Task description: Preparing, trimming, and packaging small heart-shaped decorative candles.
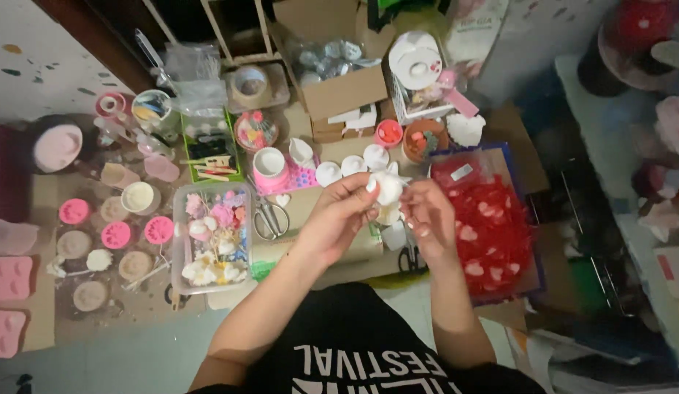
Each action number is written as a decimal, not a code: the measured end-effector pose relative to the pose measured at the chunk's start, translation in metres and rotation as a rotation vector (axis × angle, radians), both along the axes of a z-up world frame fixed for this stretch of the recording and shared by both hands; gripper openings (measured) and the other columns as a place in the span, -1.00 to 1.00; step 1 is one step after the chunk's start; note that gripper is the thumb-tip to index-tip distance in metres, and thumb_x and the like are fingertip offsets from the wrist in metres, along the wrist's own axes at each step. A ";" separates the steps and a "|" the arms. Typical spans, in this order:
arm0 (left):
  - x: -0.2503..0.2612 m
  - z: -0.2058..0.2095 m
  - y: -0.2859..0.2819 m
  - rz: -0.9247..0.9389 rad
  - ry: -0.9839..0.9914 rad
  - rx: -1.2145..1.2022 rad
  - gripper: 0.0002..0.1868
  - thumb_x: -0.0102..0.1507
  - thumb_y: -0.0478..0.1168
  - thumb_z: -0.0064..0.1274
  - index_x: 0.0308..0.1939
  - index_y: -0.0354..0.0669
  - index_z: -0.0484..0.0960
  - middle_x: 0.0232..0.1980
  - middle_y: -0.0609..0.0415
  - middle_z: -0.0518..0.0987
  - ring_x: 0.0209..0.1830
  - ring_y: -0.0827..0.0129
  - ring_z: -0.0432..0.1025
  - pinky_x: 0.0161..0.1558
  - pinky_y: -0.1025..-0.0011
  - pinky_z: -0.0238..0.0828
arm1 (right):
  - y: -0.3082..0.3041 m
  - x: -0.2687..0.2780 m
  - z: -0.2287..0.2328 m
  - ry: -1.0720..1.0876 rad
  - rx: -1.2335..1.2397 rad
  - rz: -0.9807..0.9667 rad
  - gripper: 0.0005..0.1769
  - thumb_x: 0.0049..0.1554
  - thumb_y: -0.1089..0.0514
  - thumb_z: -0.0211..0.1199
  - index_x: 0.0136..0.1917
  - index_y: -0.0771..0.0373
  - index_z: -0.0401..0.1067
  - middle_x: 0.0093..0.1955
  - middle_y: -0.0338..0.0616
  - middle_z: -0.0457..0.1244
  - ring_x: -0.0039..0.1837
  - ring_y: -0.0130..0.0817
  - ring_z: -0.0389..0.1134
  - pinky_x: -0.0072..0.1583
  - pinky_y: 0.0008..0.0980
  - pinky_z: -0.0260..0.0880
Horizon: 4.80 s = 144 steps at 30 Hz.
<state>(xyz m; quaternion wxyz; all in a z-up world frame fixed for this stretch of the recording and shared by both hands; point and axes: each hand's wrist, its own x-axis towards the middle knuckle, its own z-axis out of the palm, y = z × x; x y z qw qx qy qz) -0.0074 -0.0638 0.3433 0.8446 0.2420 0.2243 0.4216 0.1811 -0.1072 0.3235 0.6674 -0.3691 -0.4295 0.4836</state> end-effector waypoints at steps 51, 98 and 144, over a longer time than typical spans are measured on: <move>-0.060 0.083 0.004 -0.421 0.353 0.858 -0.66 0.39 -0.05 0.08 0.09 -0.24 0.61 -0.03 0.20 0.61 0.02 0.55 0.43 0.11 0.47 0.39 | 0.003 -0.044 0.073 -0.125 0.348 0.129 -0.57 0.06 0.15 0.48 0.07 0.27 0.31 -0.04 -0.19 0.17 -0.03 -0.38 0.24 0.03 -0.39 0.33; -0.056 0.049 -0.053 0.182 0.502 0.724 -0.71 0.29 -0.45 0.14 0.10 -0.37 0.58 -0.03 0.02 0.70 -0.03 0.46 0.62 -0.02 0.47 0.62 | -0.037 -0.067 0.070 -0.269 0.058 -0.173 -0.91 0.33 0.29 0.17 0.06 0.28 0.28 0.05 -0.23 0.25 -0.06 -0.58 0.24 -0.02 -0.59 0.28; -0.045 0.074 -0.032 0.085 0.573 0.773 -0.14 0.19 -0.44 0.28 0.48 -0.06 0.16 -0.07 -0.03 0.69 -0.01 0.25 0.63 -0.01 0.31 0.66 | -0.044 -0.050 0.054 -0.220 -0.104 0.043 -0.75 0.26 0.32 0.27 0.21 0.38 0.39 0.01 -0.04 0.36 -0.11 -0.46 0.34 -0.14 -0.52 0.36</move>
